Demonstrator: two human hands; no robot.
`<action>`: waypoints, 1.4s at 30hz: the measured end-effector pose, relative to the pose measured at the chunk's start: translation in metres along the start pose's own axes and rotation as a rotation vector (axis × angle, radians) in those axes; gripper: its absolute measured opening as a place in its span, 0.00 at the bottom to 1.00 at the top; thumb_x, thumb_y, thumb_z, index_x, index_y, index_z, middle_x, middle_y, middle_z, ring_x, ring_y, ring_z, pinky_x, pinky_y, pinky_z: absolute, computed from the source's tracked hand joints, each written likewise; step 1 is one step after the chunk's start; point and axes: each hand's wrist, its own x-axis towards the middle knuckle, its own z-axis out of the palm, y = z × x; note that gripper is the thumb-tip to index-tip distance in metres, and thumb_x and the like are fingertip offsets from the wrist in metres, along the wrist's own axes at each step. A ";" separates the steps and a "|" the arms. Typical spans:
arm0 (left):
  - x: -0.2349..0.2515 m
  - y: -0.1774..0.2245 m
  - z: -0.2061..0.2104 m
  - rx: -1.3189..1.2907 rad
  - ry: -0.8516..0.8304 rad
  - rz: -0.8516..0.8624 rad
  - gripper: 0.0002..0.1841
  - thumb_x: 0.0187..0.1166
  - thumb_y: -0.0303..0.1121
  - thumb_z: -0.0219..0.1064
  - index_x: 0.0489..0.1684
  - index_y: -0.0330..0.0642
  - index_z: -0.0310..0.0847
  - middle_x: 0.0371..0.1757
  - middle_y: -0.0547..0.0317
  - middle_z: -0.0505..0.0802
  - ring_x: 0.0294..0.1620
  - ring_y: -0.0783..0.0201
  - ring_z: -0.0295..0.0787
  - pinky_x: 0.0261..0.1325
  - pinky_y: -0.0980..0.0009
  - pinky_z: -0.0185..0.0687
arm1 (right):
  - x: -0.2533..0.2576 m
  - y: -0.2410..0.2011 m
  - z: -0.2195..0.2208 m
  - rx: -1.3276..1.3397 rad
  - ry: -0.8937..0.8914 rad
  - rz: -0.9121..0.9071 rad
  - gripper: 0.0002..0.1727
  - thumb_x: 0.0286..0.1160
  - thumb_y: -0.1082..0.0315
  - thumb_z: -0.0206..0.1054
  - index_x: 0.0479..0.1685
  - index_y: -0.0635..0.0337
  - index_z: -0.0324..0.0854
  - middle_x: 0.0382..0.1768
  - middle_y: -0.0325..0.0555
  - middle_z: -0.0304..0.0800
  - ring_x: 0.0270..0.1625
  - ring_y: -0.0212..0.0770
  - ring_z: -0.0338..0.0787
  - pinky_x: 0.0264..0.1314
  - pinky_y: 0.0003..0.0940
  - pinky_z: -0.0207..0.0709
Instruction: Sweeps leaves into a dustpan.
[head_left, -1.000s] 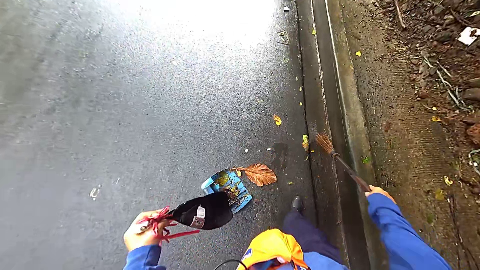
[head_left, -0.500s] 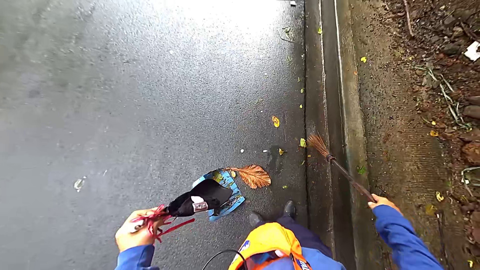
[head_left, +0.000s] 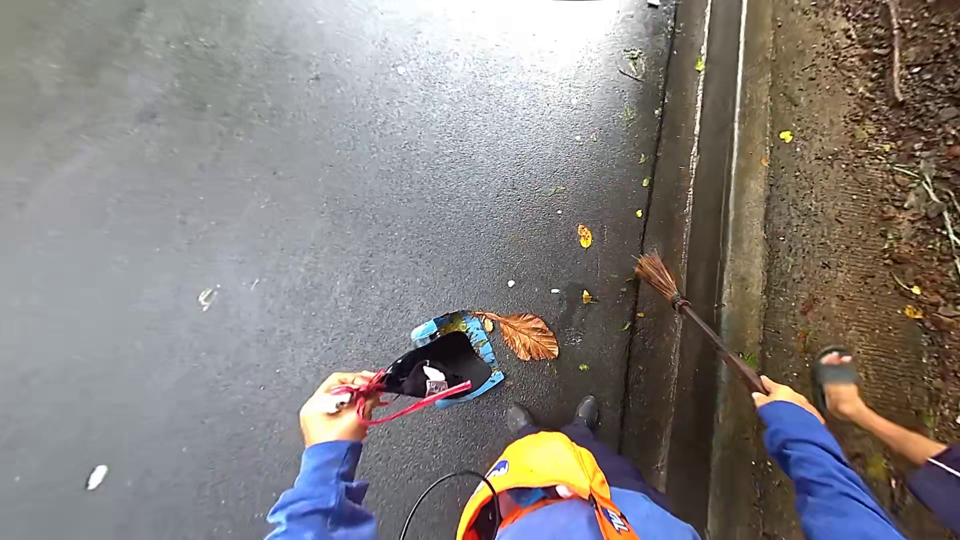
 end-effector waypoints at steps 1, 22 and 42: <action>-0.001 0.001 -0.001 0.011 -0.001 -0.005 0.15 0.53 0.18 0.68 0.38 0.19 0.74 0.42 0.47 0.89 0.43 0.73 0.85 0.53 0.74 0.82 | -0.002 -0.024 0.012 -0.027 0.004 -0.003 0.28 0.89 0.59 0.59 0.87 0.52 0.71 0.75 0.66 0.83 0.80 0.66 0.80 0.80 0.68 0.69; -0.010 -0.015 -0.087 0.009 0.153 -0.093 0.13 0.51 0.13 0.73 0.34 0.24 0.78 0.35 0.52 0.89 0.35 0.72 0.83 0.46 0.72 0.82 | -0.098 -0.098 0.038 -0.265 -0.093 -0.333 0.32 0.91 0.60 0.59 0.94 0.46 0.61 0.80 0.62 0.79 0.83 0.64 0.78 0.84 0.67 0.65; -0.009 -0.062 -0.084 -0.171 0.425 -0.184 0.15 0.47 0.12 0.70 0.34 0.26 0.79 0.37 0.55 0.90 0.39 0.75 0.84 0.49 0.76 0.82 | -0.115 -0.248 0.071 -0.510 0.007 -0.386 0.31 0.89 0.59 0.57 0.92 0.44 0.64 0.76 0.65 0.82 0.78 0.67 0.81 0.78 0.71 0.71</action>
